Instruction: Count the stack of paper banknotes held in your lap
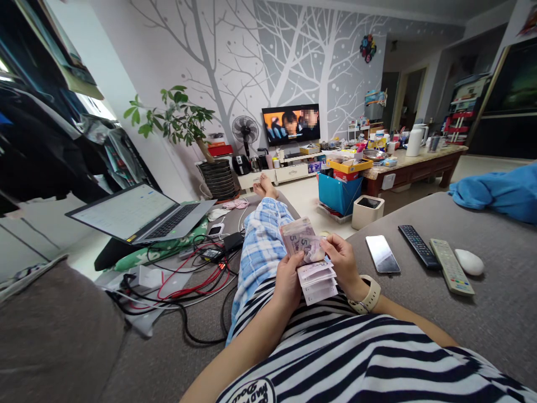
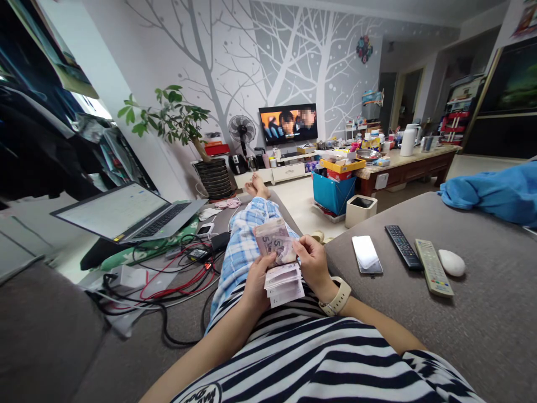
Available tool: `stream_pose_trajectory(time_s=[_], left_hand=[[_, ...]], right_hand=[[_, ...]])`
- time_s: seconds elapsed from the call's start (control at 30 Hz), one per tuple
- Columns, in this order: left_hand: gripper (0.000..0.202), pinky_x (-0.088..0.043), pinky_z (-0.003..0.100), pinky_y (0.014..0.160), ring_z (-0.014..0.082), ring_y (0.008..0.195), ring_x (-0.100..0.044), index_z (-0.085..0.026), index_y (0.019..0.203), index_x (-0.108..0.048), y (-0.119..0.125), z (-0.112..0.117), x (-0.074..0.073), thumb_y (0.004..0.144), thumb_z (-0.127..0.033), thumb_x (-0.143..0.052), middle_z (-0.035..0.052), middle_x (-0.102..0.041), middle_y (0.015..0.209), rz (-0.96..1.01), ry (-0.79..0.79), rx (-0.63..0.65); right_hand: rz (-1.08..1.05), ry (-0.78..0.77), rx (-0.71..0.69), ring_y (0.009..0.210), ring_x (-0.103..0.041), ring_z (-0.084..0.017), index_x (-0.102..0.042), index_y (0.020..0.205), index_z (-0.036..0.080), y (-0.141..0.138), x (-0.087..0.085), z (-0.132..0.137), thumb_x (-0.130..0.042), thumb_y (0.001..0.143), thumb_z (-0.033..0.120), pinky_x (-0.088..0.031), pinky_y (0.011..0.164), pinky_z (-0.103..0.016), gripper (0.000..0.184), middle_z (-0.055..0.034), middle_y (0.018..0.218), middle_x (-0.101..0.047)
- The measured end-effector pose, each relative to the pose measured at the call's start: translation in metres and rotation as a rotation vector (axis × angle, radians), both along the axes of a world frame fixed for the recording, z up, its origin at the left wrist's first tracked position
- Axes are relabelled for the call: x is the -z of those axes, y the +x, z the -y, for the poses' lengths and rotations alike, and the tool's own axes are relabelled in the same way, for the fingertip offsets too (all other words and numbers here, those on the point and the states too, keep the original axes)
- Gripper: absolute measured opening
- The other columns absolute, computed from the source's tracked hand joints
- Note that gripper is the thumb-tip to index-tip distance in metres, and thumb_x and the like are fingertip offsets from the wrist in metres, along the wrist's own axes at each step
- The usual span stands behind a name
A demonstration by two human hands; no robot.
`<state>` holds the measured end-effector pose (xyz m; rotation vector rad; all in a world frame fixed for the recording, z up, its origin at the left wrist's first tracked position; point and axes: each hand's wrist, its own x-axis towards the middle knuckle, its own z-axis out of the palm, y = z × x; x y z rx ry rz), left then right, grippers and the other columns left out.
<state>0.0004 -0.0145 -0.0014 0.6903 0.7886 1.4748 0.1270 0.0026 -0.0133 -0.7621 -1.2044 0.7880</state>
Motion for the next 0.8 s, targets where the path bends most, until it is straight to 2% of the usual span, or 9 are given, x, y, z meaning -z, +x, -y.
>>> stream_pose_trajectory(time_s=[0.13, 0.3, 0.6, 0.7, 0.8], left_hand=[[0.039, -0.054, 0.035, 0.074, 0.0275, 0.082, -0.072, -0.009, 0.089, -0.072, 0.0003, -0.0015, 0.0013, 0.064, -0.039, -0.074, 0.0111, -0.077, 0.083, -0.027, 0.021, 0.029], [0.040, -0.054, 0.037, 0.083, 0.0292, 0.093, -0.071, -0.010, 0.092, -0.072, 0.0005, -0.0041, 0.0038, 0.067, -0.042, -0.072, 0.0106, -0.077, 0.088, -0.006, 0.029, 0.026], [0.032, -0.052, 0.031, 0.080, 0.0209, 0.078, -0.068, -0.013, 0.078, -0.072, -0.0014, -0.0050, 0.0047, 0.069, -0.043, -0.074, 0.0057, -0.075, 0.080, -0.063, 0.079, -0.024], [0.030, -0.051, 0.030, 0.073, 0.0208, 0.075, -0.067, -0.013, 0.078, -0.071, -0.0016, -0.0051, 0.0047, 0.070, -0.042, -0.073, 0.0056, -0.075, 0.079, -0.070, 0.088, -0.009], [0.028, -0.051, 0.031, 0.073, 0.0223, 0.078, -0.068, -0.013, 0.078, -0.071, -0.0020, -0.0051, 0.0045, 0.070, -0.041, -0.072, 0.0061, -0.074, 0.078, -0.071, 0.092, 0.008]], right_hand=[[-0.010, 0.004, -0.006, 0.056, -0.037, -0.011, -0.049, 0.063, 0.020, -0.0004, 0.0004, 0.0001, -0.062, 0.086, 0.043, -0.031, 0.054, -0.026, 0.034, 0.0054, 0.058, -0.042], [-0.019, 0.038, -0.018, 0.056, -0.035, -0.011, -0.049, 0.063, 0.020, -0.0004, -0.0010, 0.0021, -0.062, 0.086, 0.042, -0.030, 0.053, -0.026, 0.034, 0.0056, 0.057, -0.041], [-0.034, 0.091, -0.080, 0.054, -0.034, -0.011, -0.052, 0.064, 0.020, -0.0006, -0.0041, 0.0081, -0.061, 0.087, 0.040, -0.029, 0.052, -0.026, 0.032, 0.0056, 0.057, -0.041], [-0.028, 0.090, -0.087, 0.054, -0.035, -0.011, -0.052, 0.065, 0.020, -0.0005, -0.0044, 0.0088, -0.061, 0.087, 0.042, -0.029, 0.052, -0.026, 0.032, 0.0053, 0.057, -0.042], [-0.015, 0.098, -0.077, 0.054, -0.036, -0.012, -0.053, 0.066, 0.020, -0.0004, -0.0051, 0.0092, -0.061, 0.087, 0.043, -0.030, 0.053, -0.026, 0.032, 0.0049, 0.057, -0.043]])
